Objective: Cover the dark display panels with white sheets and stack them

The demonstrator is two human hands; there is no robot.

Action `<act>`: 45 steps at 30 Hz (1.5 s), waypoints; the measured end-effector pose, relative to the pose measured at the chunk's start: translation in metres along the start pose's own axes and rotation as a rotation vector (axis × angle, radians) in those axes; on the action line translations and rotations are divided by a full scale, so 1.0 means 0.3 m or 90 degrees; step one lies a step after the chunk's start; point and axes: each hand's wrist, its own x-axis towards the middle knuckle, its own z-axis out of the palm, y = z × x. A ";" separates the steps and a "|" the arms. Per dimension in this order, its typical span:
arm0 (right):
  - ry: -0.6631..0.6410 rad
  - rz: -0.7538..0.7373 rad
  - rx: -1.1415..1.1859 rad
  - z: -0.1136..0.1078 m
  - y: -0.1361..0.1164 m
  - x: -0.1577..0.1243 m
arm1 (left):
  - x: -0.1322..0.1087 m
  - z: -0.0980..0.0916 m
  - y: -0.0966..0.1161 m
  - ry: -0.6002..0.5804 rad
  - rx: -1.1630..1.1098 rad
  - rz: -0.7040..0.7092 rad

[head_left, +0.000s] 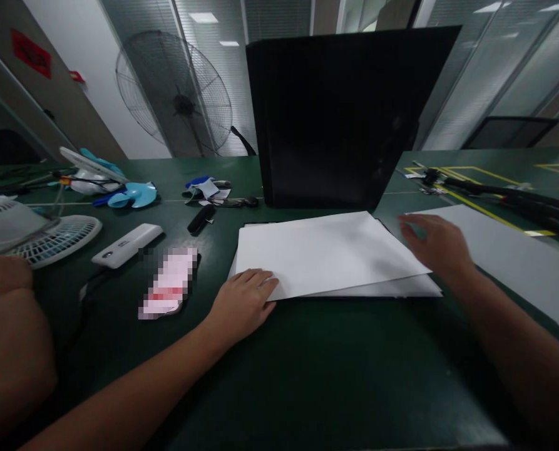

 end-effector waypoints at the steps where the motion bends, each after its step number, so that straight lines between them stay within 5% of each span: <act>1: -0.005 0.058 -0.023 0.000 0.074 0.008 | 0.001 0.000 0.001 0.000 0.001 -0.002; 5: -0.068 0.231 -0.067 0.026 0.308 -0.001 | 0.005 0.004 0.001 0.006 -0.007 -0.016; 9: -0.118 0.302 -0.101 0.052 0.402 -0.012 | 0.006 0.009 -0.002 0.007 -0.010 -0.023; 13: -0.198 0.149 -0.011 0.038 0.310 0.003 | 0.004 0.006 -0.003 0.018 -0.013 -0.029; 19: -0.396 -0.238 0.147 0.013 -0.048 -0.058 | 0.000 -0.002 -0.003 0.021 -0.028 -0.030; 22: -0.441 -0.339 0.161 0.001 -0.153 -0.107 | 0.000 0.001 -0.010 0.007 -0.034 -0.030; 39: -0.472 -0.251 0.160 -0.028 -0.067 -0.062 | 0.004 0.010 -0.018 0.023 -0.041 -0.086; 45: -0.425 -0.077 0.059 0.016 -0.009 -0.042 | 0.000 0.020 -0.022 -0.032 -0.013 -0.217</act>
